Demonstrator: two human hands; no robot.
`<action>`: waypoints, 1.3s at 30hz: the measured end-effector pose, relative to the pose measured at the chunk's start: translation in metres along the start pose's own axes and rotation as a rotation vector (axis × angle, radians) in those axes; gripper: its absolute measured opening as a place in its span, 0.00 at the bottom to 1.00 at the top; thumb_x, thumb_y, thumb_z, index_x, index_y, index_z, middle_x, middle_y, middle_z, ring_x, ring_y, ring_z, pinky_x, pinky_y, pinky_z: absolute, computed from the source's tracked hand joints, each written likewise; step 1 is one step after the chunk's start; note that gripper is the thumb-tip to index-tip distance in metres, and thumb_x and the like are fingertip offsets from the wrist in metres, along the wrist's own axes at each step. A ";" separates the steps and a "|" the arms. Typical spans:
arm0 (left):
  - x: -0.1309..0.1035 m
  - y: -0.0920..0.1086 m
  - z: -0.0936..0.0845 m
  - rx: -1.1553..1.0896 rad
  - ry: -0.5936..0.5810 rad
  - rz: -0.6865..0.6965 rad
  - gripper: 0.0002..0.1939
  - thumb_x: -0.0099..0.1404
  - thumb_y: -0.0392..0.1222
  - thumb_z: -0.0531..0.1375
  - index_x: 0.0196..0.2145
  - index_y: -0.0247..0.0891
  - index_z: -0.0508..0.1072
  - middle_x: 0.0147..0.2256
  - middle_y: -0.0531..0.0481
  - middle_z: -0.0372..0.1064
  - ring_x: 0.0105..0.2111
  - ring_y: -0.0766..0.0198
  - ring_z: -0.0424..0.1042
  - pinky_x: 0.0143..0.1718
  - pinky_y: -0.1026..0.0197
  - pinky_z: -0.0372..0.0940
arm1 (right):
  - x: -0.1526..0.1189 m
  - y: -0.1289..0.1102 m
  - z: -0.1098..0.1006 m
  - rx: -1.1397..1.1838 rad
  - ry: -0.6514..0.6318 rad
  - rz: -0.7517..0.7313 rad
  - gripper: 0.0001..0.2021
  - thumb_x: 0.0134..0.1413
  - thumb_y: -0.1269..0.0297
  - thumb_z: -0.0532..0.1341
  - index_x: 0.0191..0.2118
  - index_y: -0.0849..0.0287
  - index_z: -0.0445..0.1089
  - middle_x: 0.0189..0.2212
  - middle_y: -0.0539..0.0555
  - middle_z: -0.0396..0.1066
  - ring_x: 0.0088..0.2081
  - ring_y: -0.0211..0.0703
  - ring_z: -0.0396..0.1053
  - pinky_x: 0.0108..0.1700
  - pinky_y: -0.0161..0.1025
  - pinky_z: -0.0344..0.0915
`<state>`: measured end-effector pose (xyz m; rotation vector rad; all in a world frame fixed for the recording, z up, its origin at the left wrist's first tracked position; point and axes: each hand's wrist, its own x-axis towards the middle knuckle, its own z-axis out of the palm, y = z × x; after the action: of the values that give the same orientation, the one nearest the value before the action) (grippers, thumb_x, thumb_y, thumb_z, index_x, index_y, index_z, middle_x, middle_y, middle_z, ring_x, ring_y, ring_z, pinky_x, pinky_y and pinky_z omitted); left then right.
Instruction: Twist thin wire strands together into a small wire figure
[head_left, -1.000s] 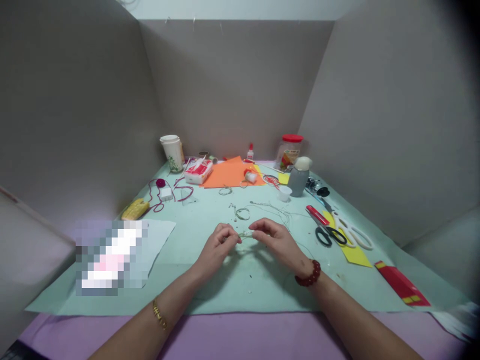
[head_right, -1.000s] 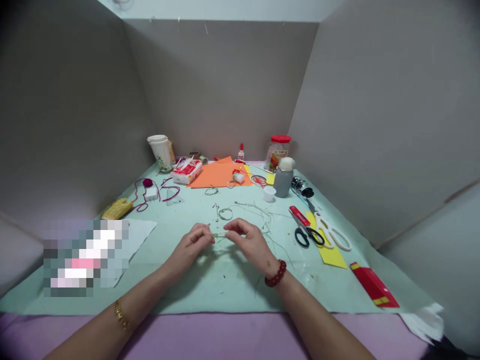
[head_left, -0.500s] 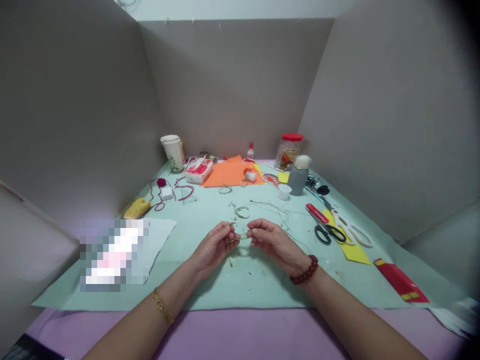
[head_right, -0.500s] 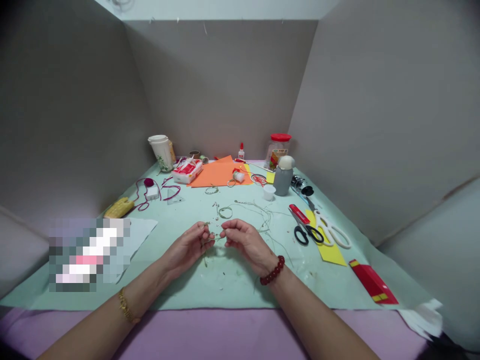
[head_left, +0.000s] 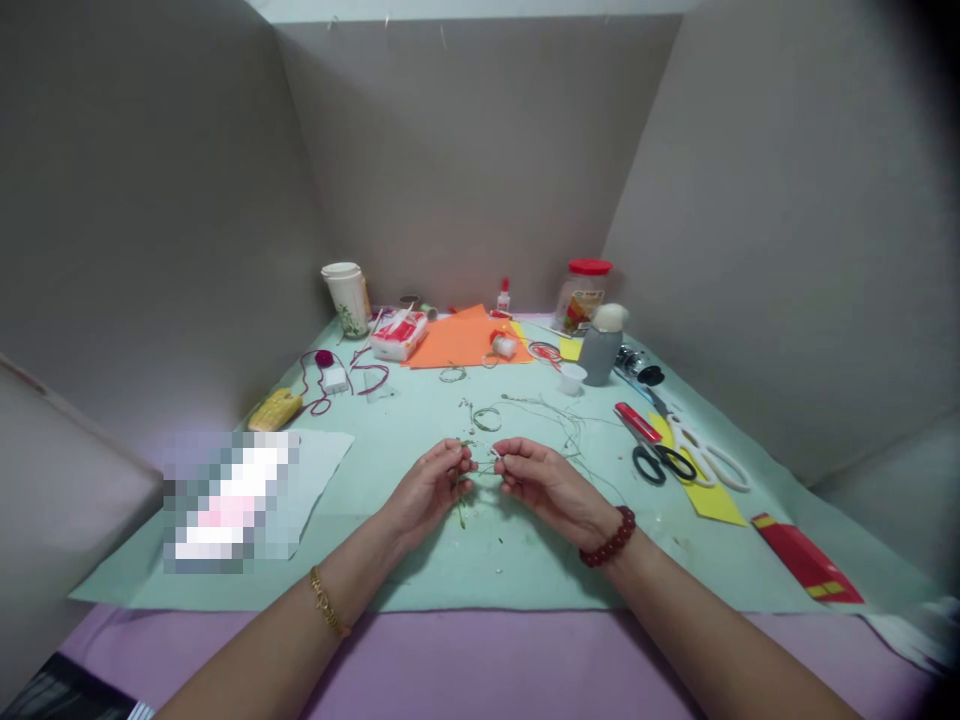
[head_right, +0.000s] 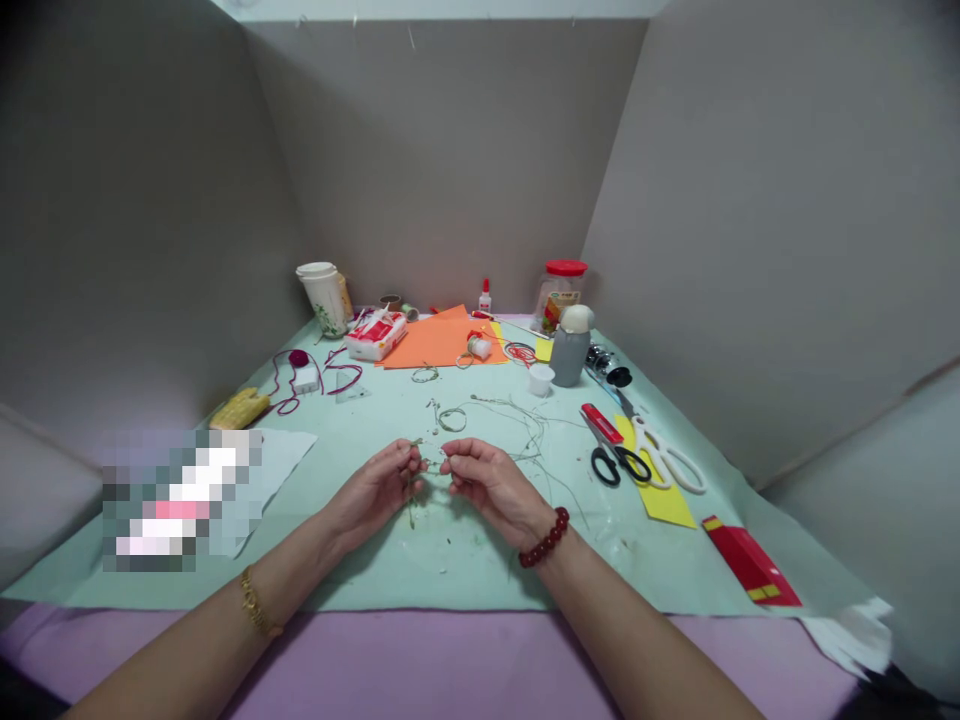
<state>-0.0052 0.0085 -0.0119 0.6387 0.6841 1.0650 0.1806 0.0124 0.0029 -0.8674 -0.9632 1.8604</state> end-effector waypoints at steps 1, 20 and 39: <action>0.000 0.000 0.000 -0.004 -0.001 -0.001 0.08 0.59 0.41 0.64 0.32 0.37 0.69 0.31 0.53 0.65 0.33 0.70 0.67 0.35 0.67 0.63 | 0.001 0.001 0.000 0.010 0.002 0.002 0.11 0.46 0.68 0.68 0.38 0.59 0.72 0.30 0.50 0.72 0.28 0.32 0.67 0.36 0.32 0.66; 0.003 -0.006 -0.001 -0.193 0.015 -0.111 0.03 0.61 0.35 0.62 0.32 0.35 0.70 0.30 0.51 0.66 0.34 0.69 0.69 0.37 0.64 0.66 | -0.001 0.007 0.014 -0.253 0.098 -0.139 0.09 0.45 0.60 0.68 0.29 0.60 0.72 0.29 0.50 0.69 0.29 0.35 0.63 0.36 0.36 0.61; 0.004 -0.005 -0.003 -0.290 0.069 -0.099 0.04 0.60 0.31 0.62 0.34 0.35 0.70 0.34 0.51 0.69 0.34 0.68 0.70 0.37 0.63 0.67 | 0.002 0.013 0.009 -0.154 0.097 -0.068 0.12 0.45 0.60 0.68 0.27 0.61 0.67 0.28 0.50 0.69 0.28 0.33 0.61 0.35 0.34 0.60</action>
<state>-0.0032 0.0108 -0.0179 0.3165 0.6001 1.0723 0.1675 0.0069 -0.0047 -0.9949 -1.0725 1.6875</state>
